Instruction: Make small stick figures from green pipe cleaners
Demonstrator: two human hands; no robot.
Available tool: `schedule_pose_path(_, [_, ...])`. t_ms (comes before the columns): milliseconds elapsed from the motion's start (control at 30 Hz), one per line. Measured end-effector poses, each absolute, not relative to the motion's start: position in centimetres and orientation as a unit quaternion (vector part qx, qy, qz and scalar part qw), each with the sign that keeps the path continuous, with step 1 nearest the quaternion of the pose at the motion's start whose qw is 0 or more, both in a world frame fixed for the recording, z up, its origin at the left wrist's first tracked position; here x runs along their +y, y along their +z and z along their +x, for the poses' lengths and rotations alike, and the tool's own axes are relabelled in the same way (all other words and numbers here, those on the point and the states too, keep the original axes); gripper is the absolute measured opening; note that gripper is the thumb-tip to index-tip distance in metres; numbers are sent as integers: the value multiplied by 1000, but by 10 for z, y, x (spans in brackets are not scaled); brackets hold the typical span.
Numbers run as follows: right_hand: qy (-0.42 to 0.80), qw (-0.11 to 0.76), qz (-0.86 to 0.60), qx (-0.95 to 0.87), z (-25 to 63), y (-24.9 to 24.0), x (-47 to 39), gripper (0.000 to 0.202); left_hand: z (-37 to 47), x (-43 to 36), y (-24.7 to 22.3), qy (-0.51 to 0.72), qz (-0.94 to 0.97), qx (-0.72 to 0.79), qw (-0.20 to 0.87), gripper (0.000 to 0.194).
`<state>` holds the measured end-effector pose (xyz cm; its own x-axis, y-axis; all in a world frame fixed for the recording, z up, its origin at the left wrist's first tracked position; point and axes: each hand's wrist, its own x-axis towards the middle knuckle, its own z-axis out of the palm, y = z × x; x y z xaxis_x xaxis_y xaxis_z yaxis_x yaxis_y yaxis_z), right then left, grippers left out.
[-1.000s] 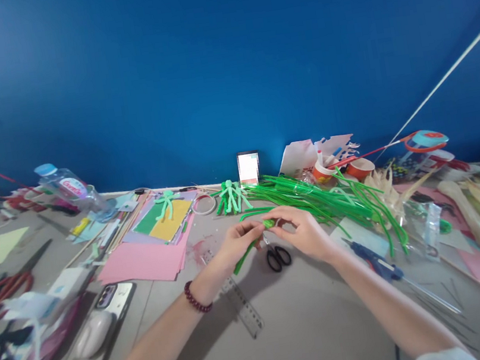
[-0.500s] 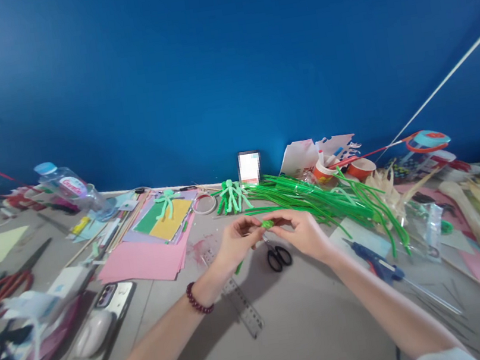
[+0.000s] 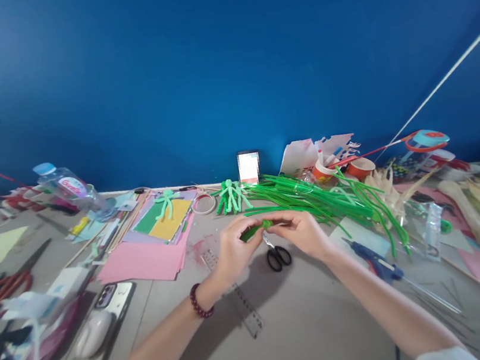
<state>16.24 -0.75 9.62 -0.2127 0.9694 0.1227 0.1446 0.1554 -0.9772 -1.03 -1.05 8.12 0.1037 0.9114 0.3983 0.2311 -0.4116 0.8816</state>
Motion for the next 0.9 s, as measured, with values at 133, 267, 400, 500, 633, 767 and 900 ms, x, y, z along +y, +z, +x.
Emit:
schedule_pose_path(133, [461, 446, -454, -618, 162, 93, -7, 27, -11, -11, 80, 516, 655, 432, 345, 11])
schedule_pose_path(267, [470, 441, -450, -618, 162, 95, -8, 28, -11, -9, 79, 517, 652, 436, 343, 12])
schedule_pose_path(400, [487, 435, -448, -610, 164, 99, -7, 30, -9, -7, 78, 514, 632, 435, 383, 15])
schedule_pose_path(500, [485, 440, -451, -607, 165, 97, -6, 30, -9, -5, 79, 510, 620, 426, 417, 16])
schedule_pose_path(633, [473, 438, -445, -621, 168, 94, -5, 30, -10, -5, 81, 496, 639, 429, 403, 16])
schedule_pose_path(767, [479, 415, -445, -632, 170, 97, -6, 31, -11, -6, 84, 481, 669, 424, 377, 13])
schedule_pose_path(900, [477, 413, -443, -637, 169, 100, -7, 31, -10, -9, 85, 480, 686, 419, 351, 13])
